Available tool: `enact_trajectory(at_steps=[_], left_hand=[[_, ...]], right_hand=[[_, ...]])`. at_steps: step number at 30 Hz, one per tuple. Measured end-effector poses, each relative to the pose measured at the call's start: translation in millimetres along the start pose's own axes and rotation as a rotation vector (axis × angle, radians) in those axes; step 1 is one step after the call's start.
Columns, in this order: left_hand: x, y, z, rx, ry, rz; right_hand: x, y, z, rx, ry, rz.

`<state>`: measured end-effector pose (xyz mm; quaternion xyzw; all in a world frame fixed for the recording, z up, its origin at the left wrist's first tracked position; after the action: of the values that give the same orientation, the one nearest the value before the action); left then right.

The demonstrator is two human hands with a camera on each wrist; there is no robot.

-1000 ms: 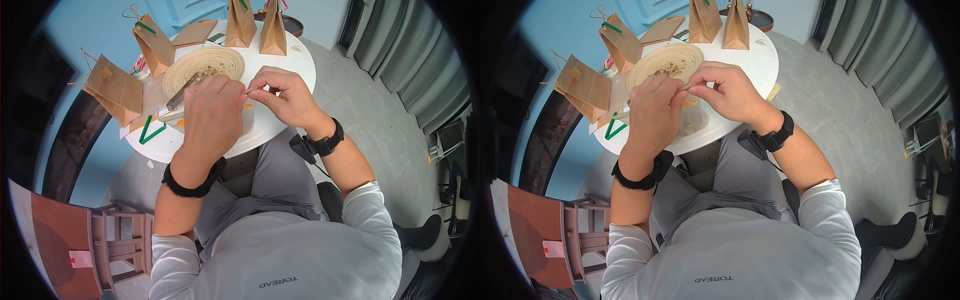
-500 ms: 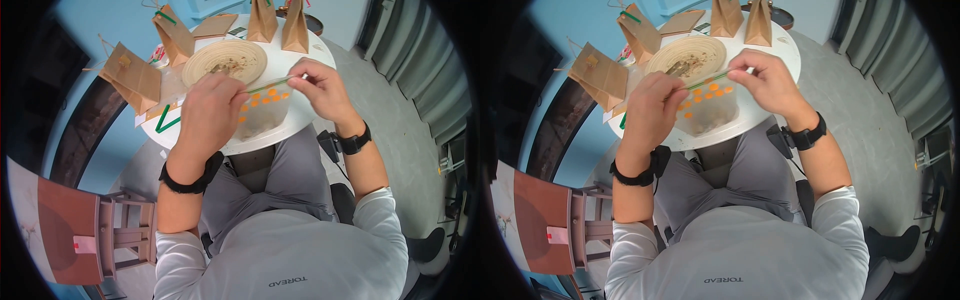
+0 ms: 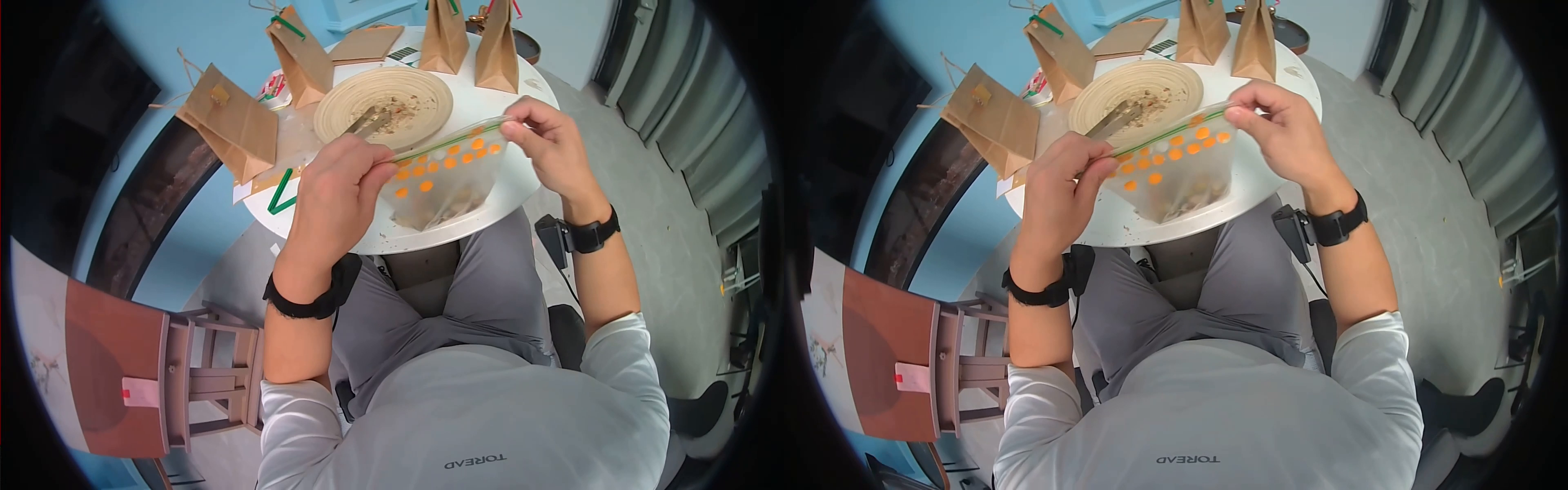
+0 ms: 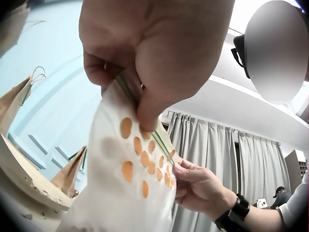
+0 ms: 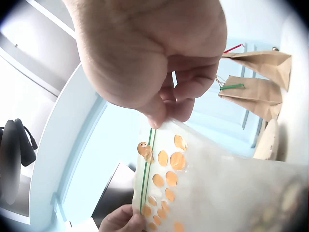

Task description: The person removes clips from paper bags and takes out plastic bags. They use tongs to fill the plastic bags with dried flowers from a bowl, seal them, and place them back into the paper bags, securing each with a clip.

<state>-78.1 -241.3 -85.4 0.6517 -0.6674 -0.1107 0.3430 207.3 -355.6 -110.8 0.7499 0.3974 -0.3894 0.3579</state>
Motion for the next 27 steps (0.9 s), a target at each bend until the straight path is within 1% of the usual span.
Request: enact_trajectory(at_steps=[3, 6, 7, 10, 11, 13, 15, 16, 18, 20, 22, 24, 26, 27], left_hand=[[-5.3, 5.8, 9.7, 0.034, 0.084, -0.039], [-1.7, -0.9, 13.9, 0.111, 0.021, -0.083], [-2.8, 0.3, 14.5, 0.109, 0.021, -0.083], [-5.8, -1.1, 19.9, 0.209, 0.186, 0.106], [-8.3, -5.2, 21.6, 0.263, 0.186, 0.152], [-13.7, -17.2, 29.0, 0.381, 0.189, 0.230], [-10.4, -23.4, 33.6, 0.415, 0.156, 0.193], [-10.3, -23.9, 35.2, 0.431, 0.139, 0.187], [-8.6, -24.7, 38.0, 0.451, 0.109, 0.168], [-5.4, -24.6, 37.9, 0.458, 0.060, 0.143], [-10.1, -25.1, 45.9, 0.432, 0.106, 0.161], [-19.1, -18.4, 49.1, 0.396, 0.155, 0.156], [-30.5, 6.4, 59.3, 0.359, 0.209, 0.121], [-47.1, 17.0, 69.9, 0.344, 0.286, 0.032]], right_hand=[[3.4, 6.3, -0.6, -0.017, 0.015, -0.029], [5.4, 6.3, -1.6, -0.014, -0.029, -0.058], [6.2, 6.9, -2.9, -0.008, -0.049, -0.072], [13.3, 13.8, -5.8, -0.019, -0.102, -0.034], [12.8, 14.5, -7.2, -0.014, -0.102, -0.029], [13.4, 11.9, -6.5, -0.019, -0.101, -0.025], [30.3, 14.7, -10.0, -0.049, -0.013, -0.075], [24.4, -2.1, -9.5, -0.017, 0.012, -0.146], [6.2, -27.3, -2.7, 0.064, 0.043, -0.283], [6.9, -39.0, -2.0, 0.084, -0.035, -0.302], [13.7, -36.0, 1.3, 0.028, -0.067, -0.280], [28.5, -19.6, 1.6, -0.109, -0.047, -0.226], [23.2, -24.3, 2.0, -0.064, -0.030, -0.209], [19.6, -26.8, 2.7, -0.037, -0.023, -0.200]])
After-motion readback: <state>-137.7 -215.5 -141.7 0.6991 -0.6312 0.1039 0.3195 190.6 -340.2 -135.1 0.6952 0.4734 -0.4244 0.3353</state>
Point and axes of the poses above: each hand's wrist, its own z-axis away from the middle knuckle, its own y-axis out of the back of the hand, x = y × z, the point moved 1 cm from there along -z, towards the middle knuckle, and after that the axes turned 3 degrees about -y, right-handed, at the moved point
